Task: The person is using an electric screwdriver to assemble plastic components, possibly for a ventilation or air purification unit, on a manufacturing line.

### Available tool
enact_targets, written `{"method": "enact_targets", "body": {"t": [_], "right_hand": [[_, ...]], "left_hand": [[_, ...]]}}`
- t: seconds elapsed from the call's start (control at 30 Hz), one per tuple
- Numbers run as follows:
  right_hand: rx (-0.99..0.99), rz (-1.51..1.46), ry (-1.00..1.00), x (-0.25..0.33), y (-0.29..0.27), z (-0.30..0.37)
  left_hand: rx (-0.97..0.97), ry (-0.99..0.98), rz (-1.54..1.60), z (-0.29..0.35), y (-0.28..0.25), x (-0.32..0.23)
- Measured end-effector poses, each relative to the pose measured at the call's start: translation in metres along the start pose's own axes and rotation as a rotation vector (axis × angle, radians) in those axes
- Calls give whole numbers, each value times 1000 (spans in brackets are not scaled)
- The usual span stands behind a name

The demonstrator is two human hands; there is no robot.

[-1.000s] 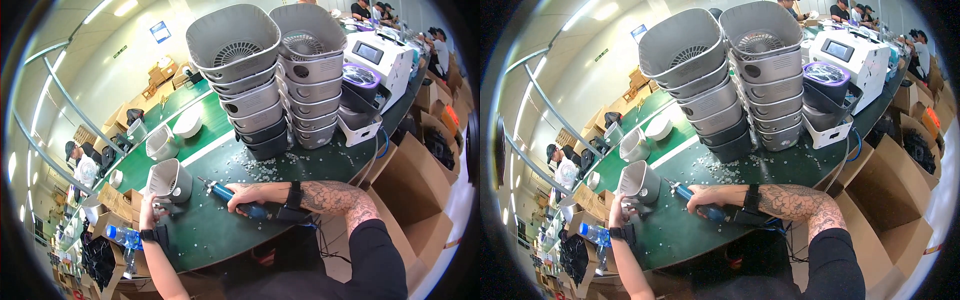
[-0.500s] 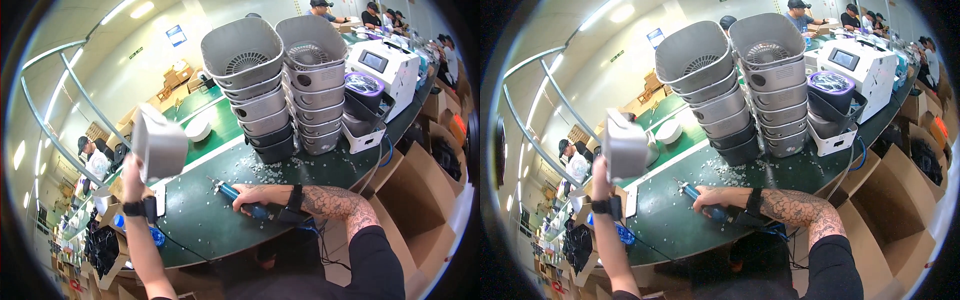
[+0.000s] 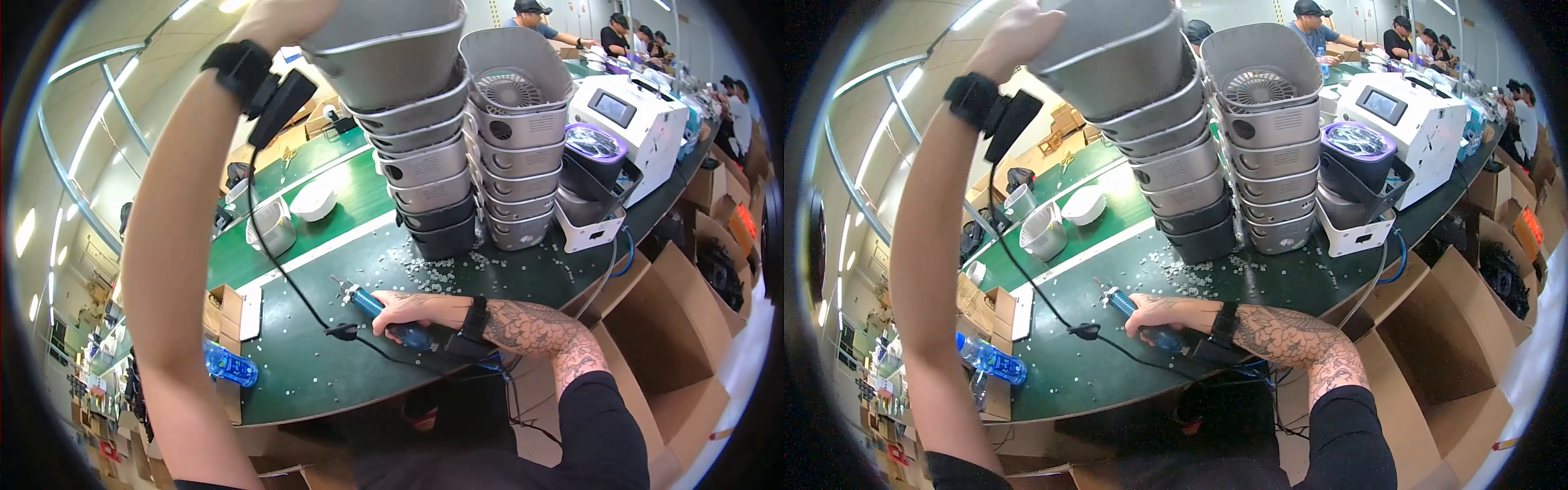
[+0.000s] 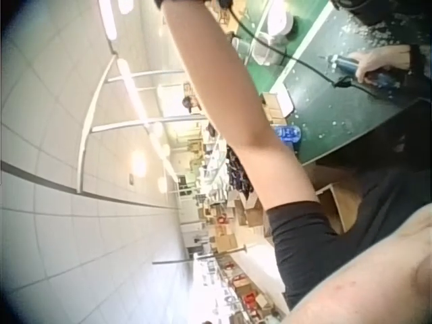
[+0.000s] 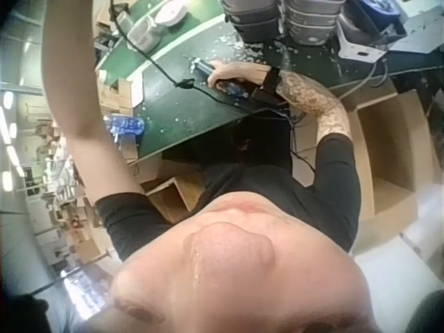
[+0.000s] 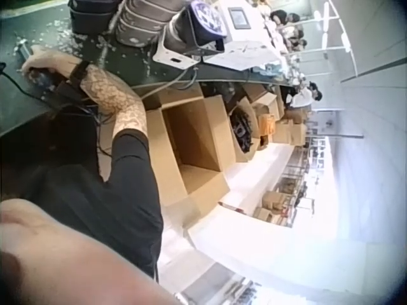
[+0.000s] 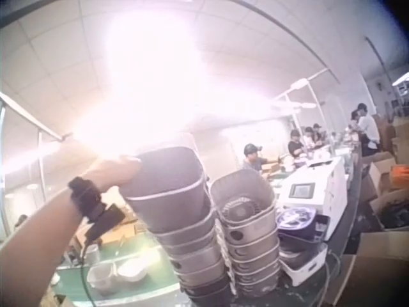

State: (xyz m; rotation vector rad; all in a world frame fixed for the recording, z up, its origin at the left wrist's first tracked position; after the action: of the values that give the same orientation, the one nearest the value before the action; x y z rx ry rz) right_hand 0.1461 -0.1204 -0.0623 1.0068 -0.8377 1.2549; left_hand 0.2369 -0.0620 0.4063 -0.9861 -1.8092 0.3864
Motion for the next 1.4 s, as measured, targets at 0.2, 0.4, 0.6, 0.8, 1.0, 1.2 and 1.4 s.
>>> {"method": "enact_targets", "body": {"t": [0.2, 0.4, 0.6, 0.8, 1.0, 1.2, 1.4], "right_hand": [[-42, 11, 52, -12, -10, 3], [-48, 26, 59, -3, -6, 9], [-47, 37, 61, 7, 0, 17], [-18, 4, 29, -3, -7, 4], [-70, 89, 69, -3, -9, 3], [-48, 43, 68, -6, -2, 3], [-34, -19, 109, 11, -2, 18]], "left_hand": [[-107, -241, 321, -18, 17, -26], [212, -148, 751, -8, 38, -33], [457, -43, 473, -27, 56, -1], [78, 842, 387, 0, 33, -11], [89, 673, 504, 8, 38, 11], [81, 520, 609, -2, 41, 24], [97, 388, 721, -16, 54, 30]]}}
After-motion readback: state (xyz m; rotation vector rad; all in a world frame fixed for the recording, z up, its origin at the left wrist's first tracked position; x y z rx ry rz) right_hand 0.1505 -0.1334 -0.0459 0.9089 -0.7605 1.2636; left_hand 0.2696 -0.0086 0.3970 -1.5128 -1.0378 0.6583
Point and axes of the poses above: each hand's wrist, its own z-axis away from the middle knuckle, its own y-axis out of the palm, x = y × z, the point moved 6 cm from there along -z, towards the middle knuckle, and after that the axes turned 7 degrees about y, right-handed, at the moved point
